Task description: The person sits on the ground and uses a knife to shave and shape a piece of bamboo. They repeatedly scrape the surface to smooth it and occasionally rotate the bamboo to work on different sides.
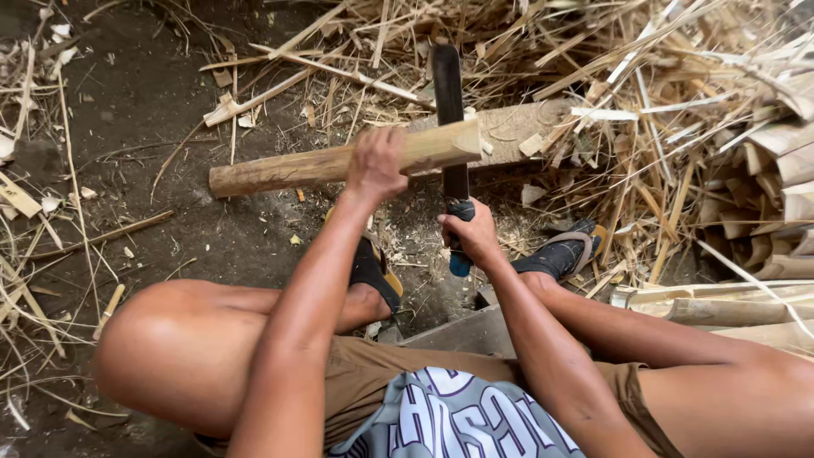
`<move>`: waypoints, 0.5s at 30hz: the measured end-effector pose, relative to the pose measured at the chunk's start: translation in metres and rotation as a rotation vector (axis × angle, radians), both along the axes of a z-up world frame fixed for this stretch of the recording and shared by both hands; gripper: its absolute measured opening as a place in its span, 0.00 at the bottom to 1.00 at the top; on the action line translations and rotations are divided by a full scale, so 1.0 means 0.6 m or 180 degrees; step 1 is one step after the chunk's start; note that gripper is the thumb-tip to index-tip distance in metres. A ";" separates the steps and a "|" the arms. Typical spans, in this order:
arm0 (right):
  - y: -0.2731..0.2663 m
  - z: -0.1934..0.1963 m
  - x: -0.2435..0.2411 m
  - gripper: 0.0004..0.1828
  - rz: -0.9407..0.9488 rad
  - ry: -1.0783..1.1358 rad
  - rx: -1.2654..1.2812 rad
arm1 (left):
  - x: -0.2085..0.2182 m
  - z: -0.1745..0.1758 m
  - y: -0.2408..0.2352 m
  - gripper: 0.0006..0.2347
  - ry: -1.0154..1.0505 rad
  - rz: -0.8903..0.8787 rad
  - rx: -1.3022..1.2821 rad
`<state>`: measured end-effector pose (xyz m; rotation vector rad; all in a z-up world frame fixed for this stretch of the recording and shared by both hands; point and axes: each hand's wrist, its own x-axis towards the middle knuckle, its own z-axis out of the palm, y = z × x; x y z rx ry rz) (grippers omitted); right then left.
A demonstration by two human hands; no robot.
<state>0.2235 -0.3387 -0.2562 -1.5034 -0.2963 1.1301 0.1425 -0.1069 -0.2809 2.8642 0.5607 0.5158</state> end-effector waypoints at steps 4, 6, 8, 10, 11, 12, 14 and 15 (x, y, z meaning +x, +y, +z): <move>0.018 0.033 0.019 0.09 0.0081 -0.0809 -0.0085 | 0.006 0.140 0.080 0.08 -0.1383 -0.0231 -0.0309; 0.009 0.024 0.025 0.08 0.0185 -0.1416 -0.0612 | 0.014 0.236 0.103 0.13 -0.2399 -0.0324 -0.0922; -0.009 -0.007 0.027 0.10 0.0551 -0.1576 -0.0892 | 0.010 0.331 0.132 0.13 -0.2983 -0.0350 -0.0660; -0.028 -0.048 0.029 0.10 0.0645 -0.1396 -0.1151 | -0.010 0.398 0.128 0.16 -0.3114 -0.0029 0.0385; -0.039 -0.066 0.025 0.10 0.0554 -0.1137 -0.1260 | -0.012 0.423 0.124 0.16 -0.3460 -0.0169 -0.0294; -0.049 -0.083 0.022 0.10 0.0481 -0.0865 -0.1382 | -0.022 0.439 0.117 0.17 -0.3750 -0.0307 -0.1018; -0.044 -0.112 0.009 0.10 -0.0519 -0.1124 -0.1553 | -0.040 0.446 0.094 0.16 -0.4118 -0.0545 -0.1922; -0.042 -0.119 0.002 0.11 -0.1018 -0.1242 -0.1638 | -0.045 0.439 0.078 0.16 -0.4236 -0.0625 -0.2073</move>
